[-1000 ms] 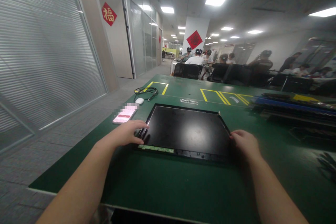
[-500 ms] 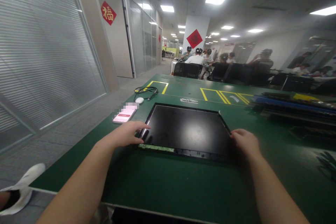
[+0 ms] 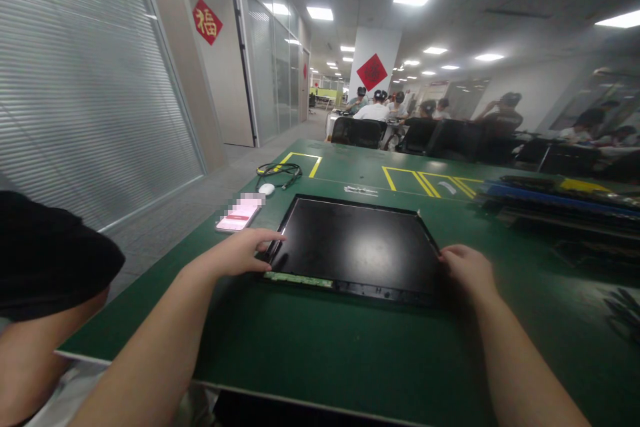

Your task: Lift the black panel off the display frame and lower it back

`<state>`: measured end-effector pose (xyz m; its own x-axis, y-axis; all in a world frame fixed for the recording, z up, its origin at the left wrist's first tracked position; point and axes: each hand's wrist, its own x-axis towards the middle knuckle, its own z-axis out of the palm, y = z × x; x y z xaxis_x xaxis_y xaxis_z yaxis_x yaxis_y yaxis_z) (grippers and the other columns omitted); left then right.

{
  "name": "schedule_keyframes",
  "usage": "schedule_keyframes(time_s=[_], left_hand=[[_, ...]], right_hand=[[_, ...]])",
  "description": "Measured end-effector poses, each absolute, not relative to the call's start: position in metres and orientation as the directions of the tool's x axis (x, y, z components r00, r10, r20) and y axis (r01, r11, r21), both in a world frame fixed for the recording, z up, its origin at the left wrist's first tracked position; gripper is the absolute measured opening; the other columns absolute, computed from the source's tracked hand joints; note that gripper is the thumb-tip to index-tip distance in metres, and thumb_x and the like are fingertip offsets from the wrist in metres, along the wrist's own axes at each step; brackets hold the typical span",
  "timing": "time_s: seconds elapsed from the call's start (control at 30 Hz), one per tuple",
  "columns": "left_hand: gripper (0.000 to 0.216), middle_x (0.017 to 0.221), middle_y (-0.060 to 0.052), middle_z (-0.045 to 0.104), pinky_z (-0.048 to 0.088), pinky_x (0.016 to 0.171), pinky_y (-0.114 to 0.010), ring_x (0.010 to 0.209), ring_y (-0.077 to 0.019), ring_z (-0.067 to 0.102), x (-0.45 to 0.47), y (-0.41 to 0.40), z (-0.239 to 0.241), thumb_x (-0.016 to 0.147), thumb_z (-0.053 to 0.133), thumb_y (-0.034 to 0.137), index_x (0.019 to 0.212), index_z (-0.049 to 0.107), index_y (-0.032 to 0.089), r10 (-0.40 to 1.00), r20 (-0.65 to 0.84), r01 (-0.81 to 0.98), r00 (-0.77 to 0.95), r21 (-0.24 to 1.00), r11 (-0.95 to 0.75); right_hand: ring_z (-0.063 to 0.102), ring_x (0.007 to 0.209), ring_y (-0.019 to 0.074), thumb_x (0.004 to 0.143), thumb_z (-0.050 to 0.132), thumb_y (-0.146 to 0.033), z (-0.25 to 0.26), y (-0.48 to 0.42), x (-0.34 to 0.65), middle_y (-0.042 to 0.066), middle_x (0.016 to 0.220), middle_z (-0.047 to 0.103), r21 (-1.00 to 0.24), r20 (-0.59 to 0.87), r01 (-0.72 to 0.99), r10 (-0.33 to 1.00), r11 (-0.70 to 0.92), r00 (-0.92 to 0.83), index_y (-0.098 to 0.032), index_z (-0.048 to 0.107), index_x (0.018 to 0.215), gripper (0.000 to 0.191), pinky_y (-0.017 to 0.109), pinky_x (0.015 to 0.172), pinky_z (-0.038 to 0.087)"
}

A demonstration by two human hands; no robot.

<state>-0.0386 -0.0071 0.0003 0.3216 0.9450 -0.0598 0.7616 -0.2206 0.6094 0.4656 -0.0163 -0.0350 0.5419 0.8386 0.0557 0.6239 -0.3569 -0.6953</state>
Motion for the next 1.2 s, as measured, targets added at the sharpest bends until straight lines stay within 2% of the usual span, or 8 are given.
schedule_keyframes(time_s=[0.2,0.4,0.6,0.77,1.2], left_hand=[[0.076,0.137,-0.008,0.069,0.053,0.095,-0.037,0.114,-0.0334,0.071,-0.037,-0.006,0.000,0.061,0.078,0.034,0.136,0.065,0.027,0.948,-0.095,0.802,0.303,0.563,-0.200],[0.071,0.144,-0.007,0.064,0.052,0.097,-0.038,0.111,-0.0334,0.072,-0.033,-0.008,0.001,0.061,0.078,0.032,0.131,0.068,0.029,0.951,-0.066,0.806,0.301,0.550,-0.217],[0.070,0.143,-0.010,0.065,0.049,0.101,-0.037,0.118,-0.0309,0.067,-0.029,-0.011,0.007,0.072,0.074,0.031,0.140,0.061,0.023,0.933,-0.120,0.873,0.340,0.409,-0.266],[0.068,0.153,-0.009,0.055,0.044,0.108,-0.036,0.131,-0.0288,0.058,-0.029,-0.011,0.007,0.078,0.072,0.027,0.144,0.058,0.023,0.916,-0.128,0.886,0.380,0.335,-0.320],[0.049,0.142,-0.008,0.065,0.045,0.105,-0.037,0.128,-0.0294,0.061,-0.024,-0.018,0.010,0.087,0.064,0.025,0.136,0.063,0.027,0.888,-0.156,0.885,0.432,0.265,-0.383]], right_hand=[[0.064,0.058,0.0189,0.074,0.056,-0.031,-0.035,-0.017,0.466,0.004,0.080,0.077,-0.687,0.055,0.631,0.841,-0.360,0.539,-0.022,0.074,0.084,0.023,0.032,0.065,0.048],[0.062,0.056,0.0182,0.073,0.056,-0.030,-0.032,-0.018,0.464,0.005,0.079,0.077,-0.680,0.060,0.637,0.838,-0.363,0.542,-0.021,0.074,0.082,0.022,0.032,0.063,0.047],[0.063,0.058,0.0187,0.071,0.056,-0.032,-0.033,-0.017,0.465,0.005,0.080,0.078,-0.681,0.080,0.645,0.841,-0.347,0.535,-0.021,0.074,0.082,0.024,0.032,0.063,0.047],[0.064,0.058,0.0191,0.072,0.055,-0.032,-0.034,-0.017,0.465,0.005,0.080,0.077,-0.676,0.068,0.648,0.845,-0.352,0.530,-0.021,0.074,0.083,0.025,0.033,0.064,0.047],[0.063,0.056,0.0192,0.071,0.055,-0.031,-0.034,-0.016,0.465,0.006,0.079,0.078,-0.685,0.075,0.640,0.841,-0.347,0.536,-0.021,0.074,0.081,0.024,0.033,0.063,0.048]])
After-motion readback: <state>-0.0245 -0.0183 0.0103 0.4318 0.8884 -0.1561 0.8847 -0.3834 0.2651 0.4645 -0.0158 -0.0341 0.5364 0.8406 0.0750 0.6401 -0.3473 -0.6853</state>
